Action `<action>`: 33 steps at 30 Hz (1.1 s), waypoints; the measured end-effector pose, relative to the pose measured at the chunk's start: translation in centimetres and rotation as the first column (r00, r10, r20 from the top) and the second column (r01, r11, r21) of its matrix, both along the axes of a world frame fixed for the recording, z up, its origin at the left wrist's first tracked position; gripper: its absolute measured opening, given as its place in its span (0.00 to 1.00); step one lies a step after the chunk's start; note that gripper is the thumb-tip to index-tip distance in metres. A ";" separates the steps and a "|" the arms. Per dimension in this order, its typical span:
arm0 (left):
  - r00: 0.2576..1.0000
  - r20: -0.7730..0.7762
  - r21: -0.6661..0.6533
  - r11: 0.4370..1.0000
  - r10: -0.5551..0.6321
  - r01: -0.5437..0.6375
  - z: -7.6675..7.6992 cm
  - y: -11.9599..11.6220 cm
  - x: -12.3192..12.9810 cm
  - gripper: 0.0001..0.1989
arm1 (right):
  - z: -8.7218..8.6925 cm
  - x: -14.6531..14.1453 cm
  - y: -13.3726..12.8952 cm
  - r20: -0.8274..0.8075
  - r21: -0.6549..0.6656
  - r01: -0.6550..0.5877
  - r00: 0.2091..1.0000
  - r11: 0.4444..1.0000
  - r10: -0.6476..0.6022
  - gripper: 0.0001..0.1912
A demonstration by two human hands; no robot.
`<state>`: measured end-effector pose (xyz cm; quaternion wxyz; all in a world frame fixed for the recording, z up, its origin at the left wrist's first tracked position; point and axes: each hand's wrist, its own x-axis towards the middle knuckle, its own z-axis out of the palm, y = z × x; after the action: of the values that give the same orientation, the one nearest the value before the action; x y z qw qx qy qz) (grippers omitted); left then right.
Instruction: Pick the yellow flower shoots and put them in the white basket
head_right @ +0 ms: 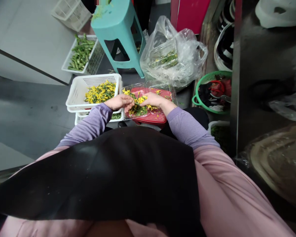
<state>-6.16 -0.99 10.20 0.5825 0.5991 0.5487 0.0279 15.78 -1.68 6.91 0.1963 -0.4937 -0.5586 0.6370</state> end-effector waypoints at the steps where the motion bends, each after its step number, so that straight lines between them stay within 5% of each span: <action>1: 0.994 -0.108 0.059 0.998 -0.003 0.010 -0.6 0.0 0.0 0.13 | 0.0 0.0 0.0 -0.027 -0.038 0.030 0.999 0.999 -0.031 0.10; 3: 0.922 -0.381 0.156 0.977 -0.074 0.143 -2.4 -0.4 0.2 0.14 | -0.1 -0.2 0.1 -0.107 -0.154 0.114 0.986 0.981 -0.131 0.11; 5: 0.760 -0.626 0.178 0.916 -0.176 0.359 -4.5 -1.1 0.8 0.14 | -0.1 -0.4 0.3 -0.168 -0.282 0.184 0.957 0.942 -0.237 0.11; 8: 0.596 -0.774 0.174 0.835 -0.212 0.522 -6.9 -2.0 1.6 0.11 | -0.1 -0.6 0.5 -0.206 -0.422 0.206 0.927 0.883 -0.315 0.10; 11: 0.678 -0.716 0.209 0.876 -0.166 0.435 -7.0 -2.2 1.8 0.08 | -0.3 -0.8 0.3 -0.206 -0.455 0.226 0.914 0.861 -0.349 0.10; 14: 0.890 -0.455 0.284 0.951 0.021 0.122 -5.3 -2.4 1.6 0.12 | -0.9 -1.1 -0.1 -0.119 -0.401 0.287 0.925 0.870 -0.360 0.10; 18: 0.975 -0.103 0.329 0.932 0.195 -0.152 -3.1 -3.5 2.2 0.14 | -1.5 -1.7 -0.6 -0.100 -0.344 0.255 0.947 0.904 -0.305 0.09; 23: 0.977 -0.122 0.391 0.913 0.172 -0.112 -2.5 -3.9 3.3 0.16 | -1.1 -2.2 -1.2 -0.298 -0.348 0.164 0.914 0.923 -0.275 0.10; 27: 0.967 -0.238 0.439 0.898 0.089 0.025 -2.3 -3.4 3.6 0.18 | -1.6 -2.1 -1.6 -0.258 -0.242 0.146 0.943 0.959 -0.209 0.11; 33: 0.909 -0.384 0.395 0.860 -0.165 0.323 -3.5 -1.9 2.2 0.06 | -1.6 -1.5 -0.8 -0.205 -0.209 0.321 0.909 0.924 -0.362 0.08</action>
<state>-4.00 -2.85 6.74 0.3241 0.7786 0.5368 -0.0238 14.30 -2.50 5.27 0.3282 -0.5182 -0.3790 0.6929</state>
